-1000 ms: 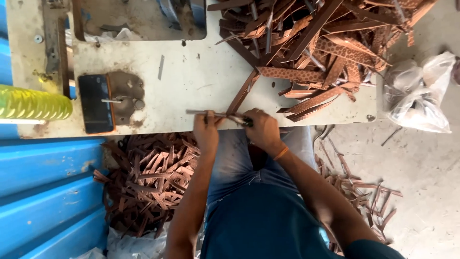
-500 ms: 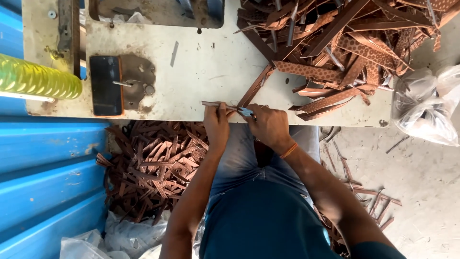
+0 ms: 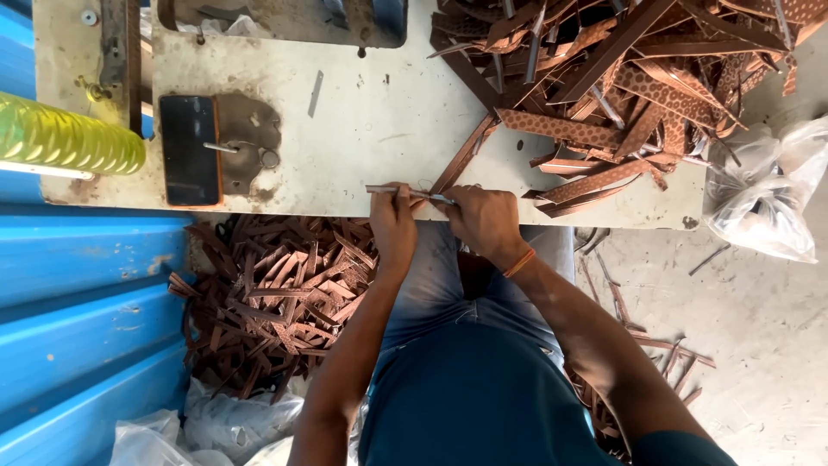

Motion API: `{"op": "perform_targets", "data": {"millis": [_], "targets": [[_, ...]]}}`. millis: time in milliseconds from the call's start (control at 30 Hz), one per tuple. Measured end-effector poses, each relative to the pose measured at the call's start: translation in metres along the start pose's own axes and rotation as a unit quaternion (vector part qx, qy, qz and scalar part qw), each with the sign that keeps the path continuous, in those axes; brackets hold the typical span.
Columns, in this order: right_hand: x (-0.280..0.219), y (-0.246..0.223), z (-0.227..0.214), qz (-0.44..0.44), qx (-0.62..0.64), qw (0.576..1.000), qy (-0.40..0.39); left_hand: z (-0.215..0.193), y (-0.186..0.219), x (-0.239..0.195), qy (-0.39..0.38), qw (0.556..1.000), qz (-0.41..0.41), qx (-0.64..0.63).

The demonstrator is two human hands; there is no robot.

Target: The person cuts leather strips with a manual blade on a workbench.

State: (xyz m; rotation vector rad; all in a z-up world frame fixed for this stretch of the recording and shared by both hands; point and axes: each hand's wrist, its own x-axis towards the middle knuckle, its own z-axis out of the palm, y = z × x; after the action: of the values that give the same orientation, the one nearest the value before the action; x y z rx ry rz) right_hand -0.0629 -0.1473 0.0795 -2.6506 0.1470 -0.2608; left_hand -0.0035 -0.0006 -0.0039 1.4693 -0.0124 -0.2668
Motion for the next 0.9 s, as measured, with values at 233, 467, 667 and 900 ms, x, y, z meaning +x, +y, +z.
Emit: {"op": "perform_targets", "data": {"millis": [233,467,667,900], "targets": [[-0.007,0.004,0.001,0.003,0.024,1.000,0.020,0.002,-0.004,0.001,0.006,1.000,-0.006,0.029],[-0.006,0.007,0.007,0.023,0.006,1.000,-0.006,-0.001,-0.005,0.003,-0.001,1.000,0.010,0.020],[-0.013,0.012,0.011,0.035,0.021,0.999,0.007,-0.002,-0.001,0.001,-0.003,0.999,0.001,-0.034],[-0.032,0.012,0.022,0.084,0.096,0.989,0.070,-0.006,-0.010,0.004,0.014,0.999,-0.039,-0.024]]}}
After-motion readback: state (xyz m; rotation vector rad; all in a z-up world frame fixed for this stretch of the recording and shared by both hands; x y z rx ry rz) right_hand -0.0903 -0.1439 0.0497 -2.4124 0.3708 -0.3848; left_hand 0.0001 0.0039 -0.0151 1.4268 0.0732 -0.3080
